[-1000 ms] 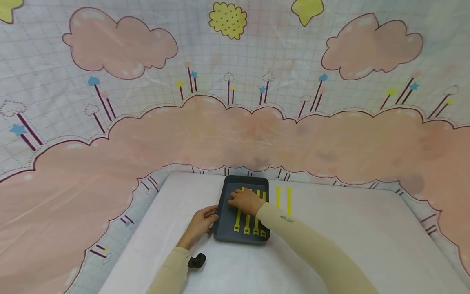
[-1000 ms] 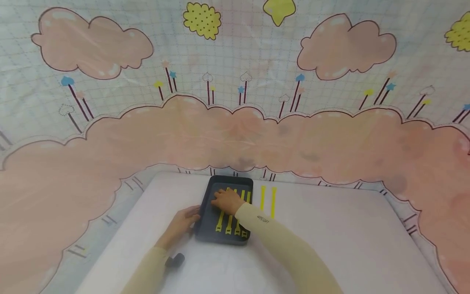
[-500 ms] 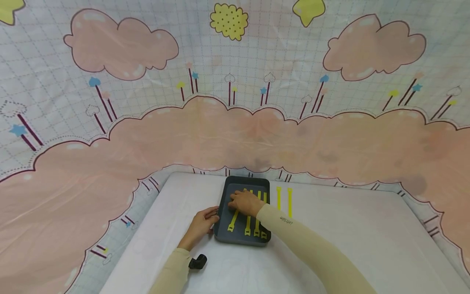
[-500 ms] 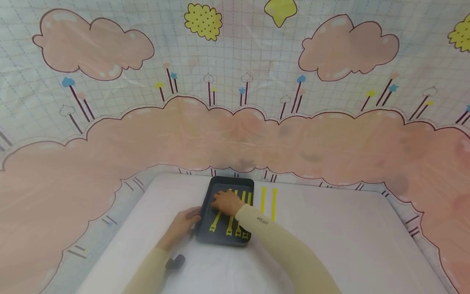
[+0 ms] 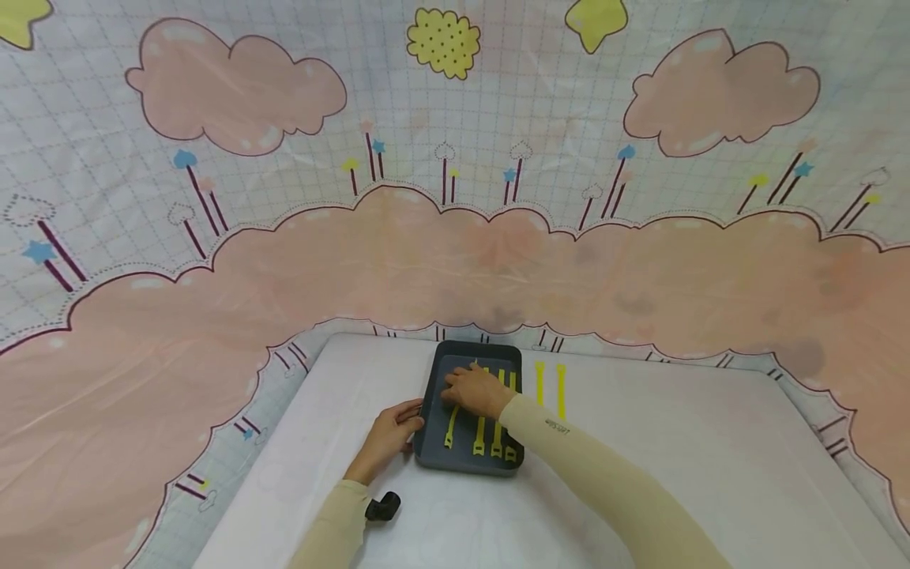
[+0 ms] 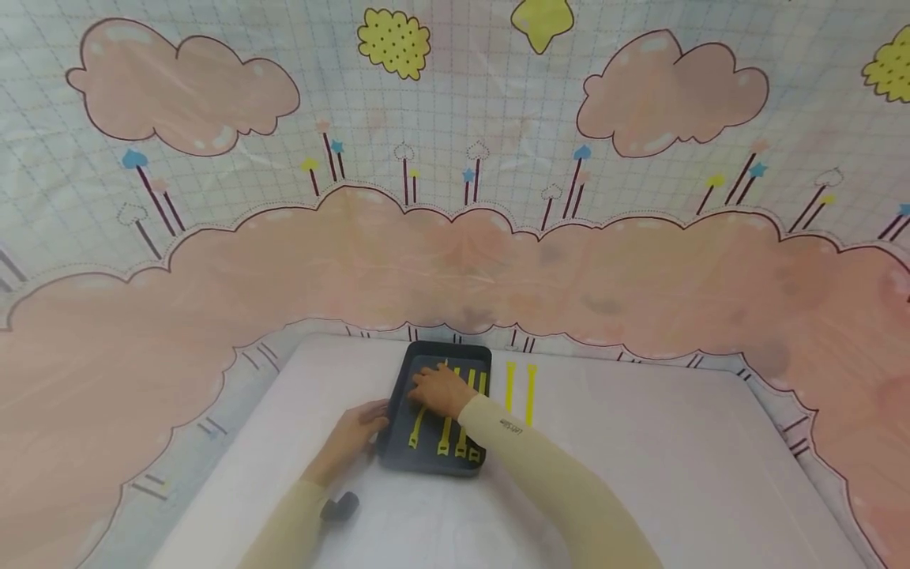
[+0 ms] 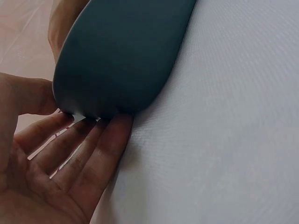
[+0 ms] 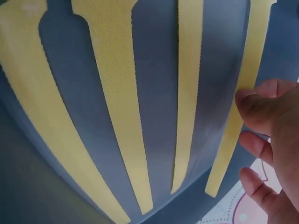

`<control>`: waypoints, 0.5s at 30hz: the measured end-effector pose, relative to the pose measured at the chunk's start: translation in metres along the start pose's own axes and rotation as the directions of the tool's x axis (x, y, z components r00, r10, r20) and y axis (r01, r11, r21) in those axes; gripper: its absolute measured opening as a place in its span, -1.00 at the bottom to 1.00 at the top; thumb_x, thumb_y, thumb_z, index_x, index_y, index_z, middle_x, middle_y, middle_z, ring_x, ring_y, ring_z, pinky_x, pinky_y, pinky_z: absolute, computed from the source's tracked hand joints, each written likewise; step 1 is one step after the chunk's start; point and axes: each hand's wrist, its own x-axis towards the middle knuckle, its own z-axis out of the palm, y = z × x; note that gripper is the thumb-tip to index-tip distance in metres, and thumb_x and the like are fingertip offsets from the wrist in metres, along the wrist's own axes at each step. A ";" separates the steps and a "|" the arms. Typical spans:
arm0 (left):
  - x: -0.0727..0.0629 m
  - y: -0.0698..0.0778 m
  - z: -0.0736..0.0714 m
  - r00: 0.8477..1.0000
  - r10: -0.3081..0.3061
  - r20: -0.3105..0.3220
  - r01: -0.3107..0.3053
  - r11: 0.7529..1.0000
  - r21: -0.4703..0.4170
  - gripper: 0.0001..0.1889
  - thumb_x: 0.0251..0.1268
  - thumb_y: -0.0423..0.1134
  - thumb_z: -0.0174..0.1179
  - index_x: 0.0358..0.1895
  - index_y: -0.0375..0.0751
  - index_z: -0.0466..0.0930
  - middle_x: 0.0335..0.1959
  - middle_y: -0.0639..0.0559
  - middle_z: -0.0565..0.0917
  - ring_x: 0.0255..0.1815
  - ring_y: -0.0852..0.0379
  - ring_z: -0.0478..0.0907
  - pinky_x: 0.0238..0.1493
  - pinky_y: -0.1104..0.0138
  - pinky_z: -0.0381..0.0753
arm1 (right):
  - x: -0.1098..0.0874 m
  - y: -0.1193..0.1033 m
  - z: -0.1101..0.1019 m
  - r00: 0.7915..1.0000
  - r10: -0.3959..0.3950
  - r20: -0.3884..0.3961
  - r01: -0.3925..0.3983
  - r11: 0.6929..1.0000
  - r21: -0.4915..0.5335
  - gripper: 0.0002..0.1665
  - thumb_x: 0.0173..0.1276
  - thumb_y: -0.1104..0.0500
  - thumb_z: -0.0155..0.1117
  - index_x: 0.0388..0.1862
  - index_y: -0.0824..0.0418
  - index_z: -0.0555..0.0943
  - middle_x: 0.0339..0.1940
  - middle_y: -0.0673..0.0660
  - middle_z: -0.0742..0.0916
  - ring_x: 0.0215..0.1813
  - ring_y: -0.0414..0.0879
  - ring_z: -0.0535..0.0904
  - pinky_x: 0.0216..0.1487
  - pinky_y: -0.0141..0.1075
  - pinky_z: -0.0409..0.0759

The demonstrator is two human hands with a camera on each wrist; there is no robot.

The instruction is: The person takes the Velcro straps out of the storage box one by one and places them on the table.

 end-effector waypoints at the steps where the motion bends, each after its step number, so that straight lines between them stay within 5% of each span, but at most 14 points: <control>1: 0.000 0.000 0.000 1.000 0.006 0.005 -0.006 1.000 0.009 -0.54 0.37 -0.34 0.14 0.32 -0.26 0.47 0.21 -0.27 0.61 0.04 0.00 0.64 -0.43 0.28 0.63 | -0.002 0.001 -0.002 1.000 -0.001 -0.009 0.001 1.000 0.007 -0.72 0.49 0.05 0.14 0.10 -0.17 0.64 0.10 -0.05 0.68 0.18 -0.08 0.57 0.22 -0.04 0.57; 8: 0.004 0.000 -0.002 1.000 0.002 -0.020 -0.002 1.000 0.030 -0.56 0.38 -0.31 0.14 0.32 -0.22 0.49 0.21 -0.27 0.61 0.00 0.02 0.65 -0.44 0.31 0.61 | -0.007 0.009 -0.017 0.993 0.001 -0.115 0.003 0.999 0.035 -0.76 0.51 0.06 0.09 0.06 -0.14 0.61 0.05 -0.04 0.66 0.13 -0.09 0.56 0.17 -0.07 0.59; 15: 0.003 0.000 0.001 1.000 -0.016 -0.015 0.017 0.999 0.036 -0.55 0.38 -0.32 0.14 0.32 -0.24 0.48 0.21 -0.28 0.61 -0.01 0.04 0.65 -0.42 0.30 0.60 | -0.015 0.011 -0.023 0.996 -0.001 -0.093 0.007 0.998 0.066 -0.73 0.52 0.10 0.09 0.12 -0.13 0.57 0.08 -0.05 0.65 0.15 -0.10 0.54 0.17 -0.08 0.58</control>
